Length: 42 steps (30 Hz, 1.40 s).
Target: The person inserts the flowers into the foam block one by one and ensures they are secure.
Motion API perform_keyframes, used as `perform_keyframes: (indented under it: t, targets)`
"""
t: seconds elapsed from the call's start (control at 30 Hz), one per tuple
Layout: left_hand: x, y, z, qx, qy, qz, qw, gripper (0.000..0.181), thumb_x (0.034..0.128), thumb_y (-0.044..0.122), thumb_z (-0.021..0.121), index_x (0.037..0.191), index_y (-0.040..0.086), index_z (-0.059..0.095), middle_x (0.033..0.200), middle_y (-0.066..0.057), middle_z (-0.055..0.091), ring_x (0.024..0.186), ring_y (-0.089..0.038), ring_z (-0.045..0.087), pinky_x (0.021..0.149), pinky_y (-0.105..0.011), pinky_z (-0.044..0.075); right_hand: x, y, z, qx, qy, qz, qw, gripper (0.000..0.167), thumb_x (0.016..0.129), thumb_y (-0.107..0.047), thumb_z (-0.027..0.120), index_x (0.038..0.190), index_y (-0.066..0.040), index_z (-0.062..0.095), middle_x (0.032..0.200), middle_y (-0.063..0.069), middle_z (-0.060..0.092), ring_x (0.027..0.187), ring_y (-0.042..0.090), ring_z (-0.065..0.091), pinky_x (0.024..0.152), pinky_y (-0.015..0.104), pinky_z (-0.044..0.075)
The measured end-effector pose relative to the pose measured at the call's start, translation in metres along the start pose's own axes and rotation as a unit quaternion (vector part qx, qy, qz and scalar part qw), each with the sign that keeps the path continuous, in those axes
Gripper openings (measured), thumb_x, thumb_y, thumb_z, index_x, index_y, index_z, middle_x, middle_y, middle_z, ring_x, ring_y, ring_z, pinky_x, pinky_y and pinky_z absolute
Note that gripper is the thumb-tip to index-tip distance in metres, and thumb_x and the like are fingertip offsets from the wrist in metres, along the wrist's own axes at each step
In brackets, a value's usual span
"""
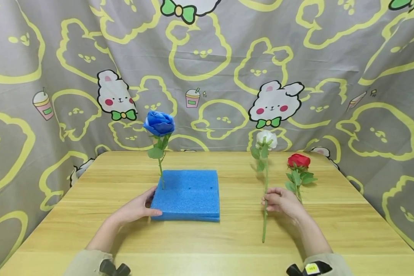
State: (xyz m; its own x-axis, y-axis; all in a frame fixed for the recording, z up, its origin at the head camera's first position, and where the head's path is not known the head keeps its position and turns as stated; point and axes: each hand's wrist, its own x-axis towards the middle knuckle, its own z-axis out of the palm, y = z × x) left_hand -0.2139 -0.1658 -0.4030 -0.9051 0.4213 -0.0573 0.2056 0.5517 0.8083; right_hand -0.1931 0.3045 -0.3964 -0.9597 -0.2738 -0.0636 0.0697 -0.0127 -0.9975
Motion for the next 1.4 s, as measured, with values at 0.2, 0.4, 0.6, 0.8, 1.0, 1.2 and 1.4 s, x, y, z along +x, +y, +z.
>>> perform_keyframes:
  t: [0.2, 0.4, 0.6, 0.8, 1.0, 1.2, 1.4]
  targets:
    - [0.000, 0.000, 0.000, -0.004, 0.000, 0.001, 1.0000, 0.102, 0.0771, 0.035, 0.075, 0.145, -0.007, 0.012, 0.146, -0.027, 0.024, 0.133, -0.039, 0.026, 0.104, -0.053, 0.026, 0.000, -0.005, 0.007, -0.028, -0.029, -0.028, 0.9988, 0.013, 0.095, -0.008, 0.050, 0.103, 0.000, 0.043, 0.090, 0.005, 0.063, 0.080, 0.014, 0.063, 0.066, 0.025, 0.053]
    - [0.000, -0.001, 0.000, 0.003, 0.002, 0.001, 1.0000, 0.101, 0.0773, 0.035, 0.075, 0.145, -0.007, 0.012, 0.146, -0.026, 0.024, 0.133, -0.039, 0.027, 0.104, -0.053, 0.026, 0.000, -0.013, 0.014, -0.019, -0.030, -0.060, 0.9975, 0.017, 0.096, -0.008, 0.049, 0.107, 0.002, 0.039, 0.089, 0.005, 0.064, 0.081, 0.016, 0.064, 0.067, 0.029, 0.054]
    - [0.000, -0.001, 0.000, 0.002, 0.002, 0.005, 1.0000, 0.101, 0.0774, 0.034, 0.075, 0.146, -0.006, 0.013, 0.146, -0.026, 0.025, 0.132, -0.039, 0.028, 0.104, -0.053, 0.027, 0.002, -0.018, 0.022, -0.003, -0.049, -0.114, 0.9923, 0.012, 0.095, 0.000, 0.046, 0.107, -0.004, 0.043, 0.091, 0.004, 0.066, 0.085, 0.016, 0.064, 0.070, 0.030, 0.054]
    - [-0.001, 0.001, 0.000, -0.003, 0.002, 0.004, 1.0000, 0.100, 0.0774, 0.033, 0.075, 0.146, -0.006, 0.013, 0.146, -0.025, 0.025, 0.132, -0.039, 0.028, 0.103, -0.053, 0.027, 0.004, -0.024, 0.032, -0.035, -0.035, -0.135, 0.9896, 0.018, 0.090, 0.006, 0.053, 0.107, 0.004, 0.045, 0.092, 0.005, 0.065, 0.087, 0.016, 0.064, 0.073, 0.031, 0.054]
    - [-0.001, 0.001, 0.000, -0.004, 0.000, 0.002, 1.0000, 0.101, 0.0775, 0.034, 0.075, 0.146, -0.006, 0.012, 0.147, -0.026, 0.025, 0.133, -0.039, 0.027, 0.103, -0.054, 0.026, 0.006, -0.028, 0.042, -0.071, -0.002, -0.139, 0.9878, 0.014, 0.087, 0.005, 0.058, 0.097, 0.010, 0.051, 0.089, 0.008, 0.067, 0.085, 0.018, 0.066, 0.071, 0.031, 0.054]
    - [-0.002, 0.002, 0.000, -0.003, -0.001, 0.002, 1.0000, 0.101, 0.0775, 0.034, 0.074, 0.145, -0.006, 0.012, 0.146, -0.027, 0.025, 0.132, -0.040, 0.028, 0.103, -0.054, 0.027, 0.008, -0.032, 0.050, -0.122, 0.018, -0.150, 0.9809, 0.017, 0.088, -0.002, 0.061, 0.097, 0.010, 0.053, 0.090, 0.010, 0.067, 0.083, 0.016, 0.066, 0.069, 0.033, 0.054]
    - [-0.001, 0.001, 0.000, 0.003, 0.001, 0.001, 1.0000, 0.102, 0.0770, 0.035, 0.075, 0.145, -0.007, 0.012, 0.146, -0.027, 0.025, 0.132, -0.040, 0.028, 0.103, -0.054, 0.026, 0.012, -0.041, 0.060, -0.144, 0.021, -0.161, 0.9761, 0.021, 0.089, -0.005, 0.060, 0.100, 0.011, 0.052, 0.090, 0.013, 0.066, 0.083, 0.017, 0.066, 0.069, 0.034, 0.055]
